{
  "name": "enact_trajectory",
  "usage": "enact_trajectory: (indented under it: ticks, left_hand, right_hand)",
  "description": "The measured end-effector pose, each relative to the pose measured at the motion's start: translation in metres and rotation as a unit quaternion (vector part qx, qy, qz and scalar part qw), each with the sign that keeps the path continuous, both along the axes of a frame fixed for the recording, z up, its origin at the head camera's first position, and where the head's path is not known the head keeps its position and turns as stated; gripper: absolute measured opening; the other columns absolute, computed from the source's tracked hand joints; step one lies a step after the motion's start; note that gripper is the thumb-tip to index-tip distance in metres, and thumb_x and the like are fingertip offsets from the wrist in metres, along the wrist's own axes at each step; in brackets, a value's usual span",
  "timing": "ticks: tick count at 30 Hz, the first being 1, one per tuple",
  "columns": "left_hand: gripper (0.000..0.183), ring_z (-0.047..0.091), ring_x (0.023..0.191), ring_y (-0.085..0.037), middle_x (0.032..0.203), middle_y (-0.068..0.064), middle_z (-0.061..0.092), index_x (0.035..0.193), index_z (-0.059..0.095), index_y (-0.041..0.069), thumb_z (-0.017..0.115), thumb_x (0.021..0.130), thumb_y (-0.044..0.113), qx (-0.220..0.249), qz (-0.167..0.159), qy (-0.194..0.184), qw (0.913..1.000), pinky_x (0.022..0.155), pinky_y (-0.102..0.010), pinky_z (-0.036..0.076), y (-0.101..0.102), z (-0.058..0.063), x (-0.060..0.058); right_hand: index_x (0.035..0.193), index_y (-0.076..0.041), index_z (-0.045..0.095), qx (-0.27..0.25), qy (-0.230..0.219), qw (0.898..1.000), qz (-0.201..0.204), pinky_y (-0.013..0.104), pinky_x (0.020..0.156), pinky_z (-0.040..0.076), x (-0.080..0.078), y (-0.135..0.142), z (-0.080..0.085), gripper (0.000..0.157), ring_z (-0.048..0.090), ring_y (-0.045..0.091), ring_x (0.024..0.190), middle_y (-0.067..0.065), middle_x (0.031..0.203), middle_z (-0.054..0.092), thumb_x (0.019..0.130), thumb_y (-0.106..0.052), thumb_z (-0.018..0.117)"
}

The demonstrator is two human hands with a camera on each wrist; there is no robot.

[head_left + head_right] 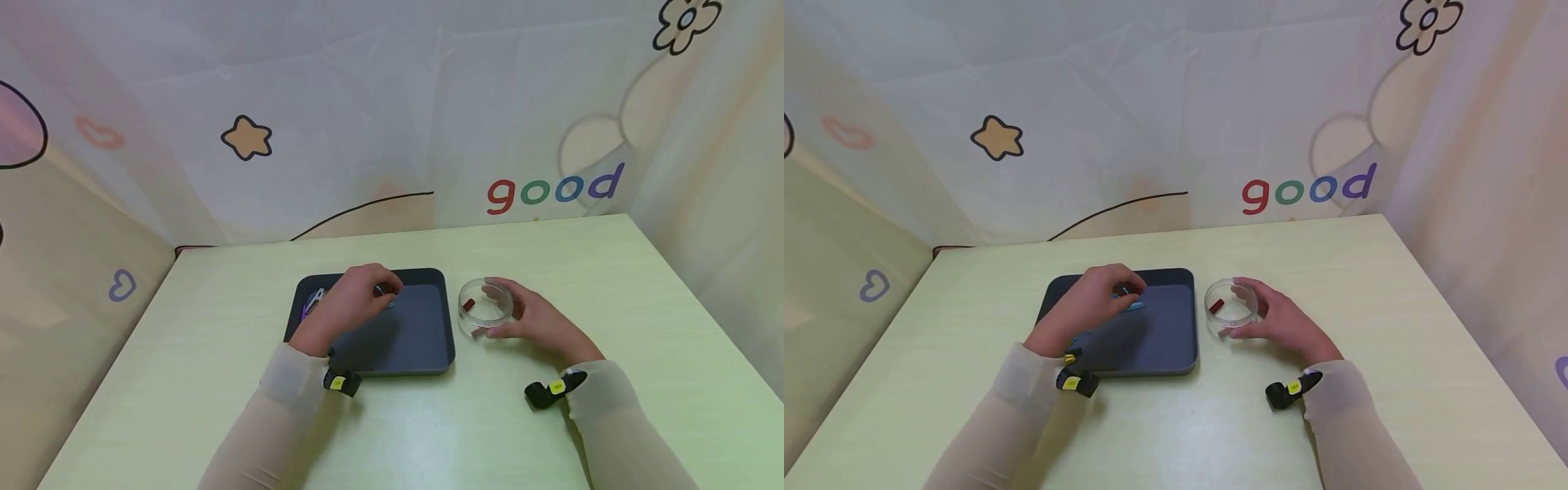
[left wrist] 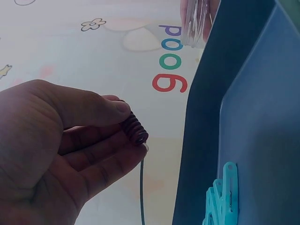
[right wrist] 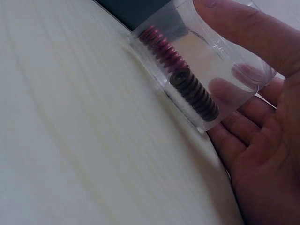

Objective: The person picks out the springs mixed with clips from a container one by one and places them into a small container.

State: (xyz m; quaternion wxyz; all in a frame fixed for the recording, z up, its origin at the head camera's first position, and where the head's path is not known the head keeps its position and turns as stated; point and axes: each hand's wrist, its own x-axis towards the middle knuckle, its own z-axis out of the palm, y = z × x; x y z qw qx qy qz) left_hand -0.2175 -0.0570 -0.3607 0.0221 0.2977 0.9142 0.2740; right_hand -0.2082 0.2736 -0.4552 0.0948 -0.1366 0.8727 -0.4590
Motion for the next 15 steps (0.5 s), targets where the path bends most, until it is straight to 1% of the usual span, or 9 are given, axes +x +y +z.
enact_trajectory:
  ticks: [5,10,15]
  left_hand:
    - [0.018,0.066,0.094,-0.016,0.107,-0.003,0.068,0.108,0.071,0.010,0.062,0.093,0.007,0.008,-0.002,0.007,0.9999,0.083,-0.030,0.055,0.0015,-0.0002,0.0002]
    - [0.018,0.066,0.095,-0.015,0.108,-0.003,0.068,0.109,0.071,0.010,0.062,0.093,0.008,0.013,0.003,0.015,0.9998,0.083,-0.031,0.055,0.0029,-0.0018,-0.0003]
    - [0.019,0.066,0.096,-0.015,0.108,-0.002,0.068,0.110,0.070,0.011,0.063,0.093,0.008,0.026,0.010,0.012,0.9995,0.084,-0.031,0.055,0.0045,-0.0022,0.0012]
  right_hand:
    - [0.148,-0.032,0.033,-0.004,-0.001,1.000,0.001,0.052,0.111,0.036,-0.0004,0.0011,0.0002,0.092,0.040,0.029,0.139,0.001,0.150,0.045,0.071,-0.041,0.084]
    - [0.147,-0.033,0.033,-0.005,-0.004,1.000,-0.002,0.052,0.110,0.037,-0.0002,0.0011,0.0006,0.092,0.040,0.029,0.139,0.002,0.150,0.045,0.071,-0.041,0.084]
    - [0.148,-0.032,0.033,-0.001,-0.007,1.000,-0.007,0.053,0.111,0.036,-0.0003,0.0007,-0.0004,0.093,0.039,0.031,0.140,0.001,0.150,0.044,0.071,-0.041,0.084]
